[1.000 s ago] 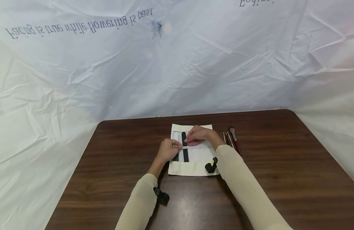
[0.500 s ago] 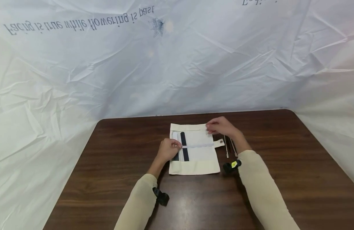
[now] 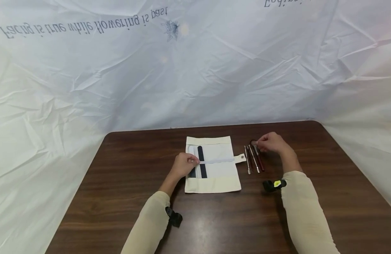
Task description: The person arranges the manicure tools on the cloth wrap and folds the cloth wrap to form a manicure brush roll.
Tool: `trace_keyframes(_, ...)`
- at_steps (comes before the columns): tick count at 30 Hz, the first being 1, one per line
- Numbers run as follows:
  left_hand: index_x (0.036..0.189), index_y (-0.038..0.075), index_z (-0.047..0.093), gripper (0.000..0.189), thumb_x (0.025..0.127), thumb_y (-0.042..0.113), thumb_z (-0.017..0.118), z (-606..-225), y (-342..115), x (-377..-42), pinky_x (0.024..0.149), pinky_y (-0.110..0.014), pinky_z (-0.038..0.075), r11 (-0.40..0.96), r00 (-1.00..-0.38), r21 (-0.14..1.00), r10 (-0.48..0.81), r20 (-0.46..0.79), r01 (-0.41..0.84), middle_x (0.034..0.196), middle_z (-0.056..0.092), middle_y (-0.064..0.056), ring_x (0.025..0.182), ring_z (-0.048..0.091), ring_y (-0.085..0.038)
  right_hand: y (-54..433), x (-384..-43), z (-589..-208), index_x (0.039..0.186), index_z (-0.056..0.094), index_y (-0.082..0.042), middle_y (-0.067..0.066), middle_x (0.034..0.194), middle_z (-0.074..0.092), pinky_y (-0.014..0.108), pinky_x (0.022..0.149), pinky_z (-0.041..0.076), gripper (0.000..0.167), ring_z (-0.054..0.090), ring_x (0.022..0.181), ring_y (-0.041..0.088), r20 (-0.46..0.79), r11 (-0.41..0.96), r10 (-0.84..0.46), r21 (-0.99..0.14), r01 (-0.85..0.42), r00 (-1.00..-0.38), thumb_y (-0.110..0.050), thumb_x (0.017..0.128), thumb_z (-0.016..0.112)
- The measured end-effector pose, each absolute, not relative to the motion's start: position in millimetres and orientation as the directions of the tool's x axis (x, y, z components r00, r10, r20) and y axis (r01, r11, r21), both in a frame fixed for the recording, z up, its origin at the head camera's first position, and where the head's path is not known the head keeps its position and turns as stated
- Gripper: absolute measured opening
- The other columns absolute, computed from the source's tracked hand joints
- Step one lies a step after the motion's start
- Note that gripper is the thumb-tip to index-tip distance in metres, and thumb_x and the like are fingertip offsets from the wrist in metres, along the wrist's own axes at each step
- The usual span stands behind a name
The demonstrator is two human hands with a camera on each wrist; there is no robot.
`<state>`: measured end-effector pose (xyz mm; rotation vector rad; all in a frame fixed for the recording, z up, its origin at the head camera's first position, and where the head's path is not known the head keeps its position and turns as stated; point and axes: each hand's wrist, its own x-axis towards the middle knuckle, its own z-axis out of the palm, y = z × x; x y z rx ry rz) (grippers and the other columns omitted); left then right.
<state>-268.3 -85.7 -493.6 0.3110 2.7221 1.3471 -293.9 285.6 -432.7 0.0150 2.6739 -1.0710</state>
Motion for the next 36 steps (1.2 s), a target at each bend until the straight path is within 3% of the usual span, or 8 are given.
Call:
trace_keyframes(6, 0.093, 0.006, 0.08, 0.012, 0.094, 0.014, 0.071, -486.3, -77.2, -267.4, 0.054, -0.023, 0.038, 0.626, -0.969, 0.758, 0.245, 0.034, 0.185, 0.056, 0.05, 0.004, 0.054, 0.043, -0.01, 285.9, -294.5, -435.3, 0.108, 0.069, 0.012, 0.009, 0.084, 0.068, 0.029, 0.068, 0.057, 0.036, 0.065, 0.072, 0.013, -0.371, 0.766, -0.062, -0.612, 0.194, -0.926, -0.022, 0.1, 0.061)
trace_keyframes(11, 0.095, 0.007, 0.081, 0.012, 0.095, 0.013, 0.07, -478.5, -63.5, -268.9, 0.055, -0.023, 0.04, 0.621, -0.949, 0.744, 0.309, 0.055, 0.246, 0.059, 0.056, 0.001, 0.053, 0.044, -0.009, 282.4, -296.8, -438.3, 0.095, 0.07, 0.007, 0.003, 0.075, 0.064, 0.026, 0.064, 0.056, 0.034, 0.062, 0.067, 0.012, -0.375, 0.779, -0.006, -0.583, 0.231, -0.927, -0.026, 0.097, 0.067)
trace_keyframes(14, 0.1, 0.006, 0.081, 0.015, 0.096, 0.013, 0.068, -474.5, -55.4, -270.8, 0.056, -0.023, 0.042, 0.641, -0.928, 0.713, 0.372, 0.035, 0.284, 0.062, 0.062, -0.006, 0.053, 0.045, -0.01, 280.2, -298.0, -439.9, 0.084, 0.069, 0.002, 0.0, 0.068, 0.063, 0.025, 0.062, 0.055, 0.03, 0.062, 0.064, 0.011, -0.362, 0.783, 0.012, -0.577, 0.235, -0.932, -0.026, 0.095, 0.068)
trace_keyframes(18, 0.107, 0.005, 0.08, 0.02, 0.098, 0.015, 0.064, -470.6, -47.3, -273.6, 0.06, -0.025, 0.046, 0.68, -0.911, 0.679, 0.41, -0.039, 0.277, 0.08, 0.074, -0.014, 0.06, 0.055, -0.012, 277.8, -299.4, -441.8, 0.072, 0.064, -0.005, -0.002, 0.063, 0.061, 0.025, 0.06, 0.054, 0.03, 0.062, 0.061, 0.01, -0.349, 0.78, 0.014, -0.582, 0.228, -0.937, -0.025, 0.094, 0.068)
trace_keyframes(23, 0.103, 0.008, 0.081, 0.02, 0.098, 0.016, 0.063, -473.3, -43.3, -277.6, 0.07, -0.029, 0.052, 0.709, -0.916, 0.665, 0.391, -0.093, 0.235, 0.099, 0.078, -0.008, 0.077, 0.065, -0.014, 278.8, -301.2, -445.6, 0.066, 0.058, -0.011, -0.003, 0.062, 0.061, 0.026, 0.061, 0.053, 0.034, 0.062, 0.062, 0.01, -0.344, 0.772, 0.006, -0.596, 0.223, -0.939, -0.027, 0.095, 0.066)
trace_keyframes(26, 0.1, 0.008, 0.081, 0.018, 0.098, 0.015, 0.064, -475.5, -44.4, -279.2, 0.069, -0.028, 0.05, 0.704, -0.917, 0.671, 0.389, -0.089, 0.234, 0.093, 0.077, -0.008, 0.075, 0.063, -0.014, 281.0, -301.5, -447.1, 0.071, 0.063, -0.009, -0.002, 0.069, 0.063, 0.025, 0.062, 0.054, 0.031, 0.063, 0.064, 0.01, -0.339, 0.754, -0.002, -0.619, 0.221, -0.941, -0.027, 0.096, 0.065)
trace_keyframes(30, 0.098, 0.006, 0.081, 0.018, 0.096, 0.012, 0.065, -475.0, -47.9, -280.4, 0.066, -0.026, 0.047, 0.677, -0.911, 0.695, 0.405, -0.076, 0.243, 0.087, 0.076, -0.009, 0.071, 0.059, -0.014, 283.2, -299.8, -446.8, 0.092, 0.072, 0.002, 0.008, 0.087, 0.069, 0.027, 0.066, 0.057, 0.03, 0.065, 0.069, 0.009, -0.324, 0.721, -0.013, -0.658, 0.215, -0.946, -0.027, 0.098, 0.064)
trace_keyframes(36, 0.099, 0.005, 0.08, 0.019, 0.097, 0.011, 0.063, -472.7, -51.5, -279.9, 0.065, -0.024, 0.046, 0.659, -0.905, 0.72, 0.413, -0.104, 0.218, 0.093, 0.076, -0.011, 0.071, 0.059, -0.014, 282.8, -297.4, -445.0, 0.122, 0.066, 0.012, 0.026, 0.122, 0.066, 0.029, 0.075, 0.059, 0.046, 0.068, 0.079, 0.007, -0.297, 0.691, -0.03, -0.697, 0.195, -0.954, -0.028, 0.1, 0.06)
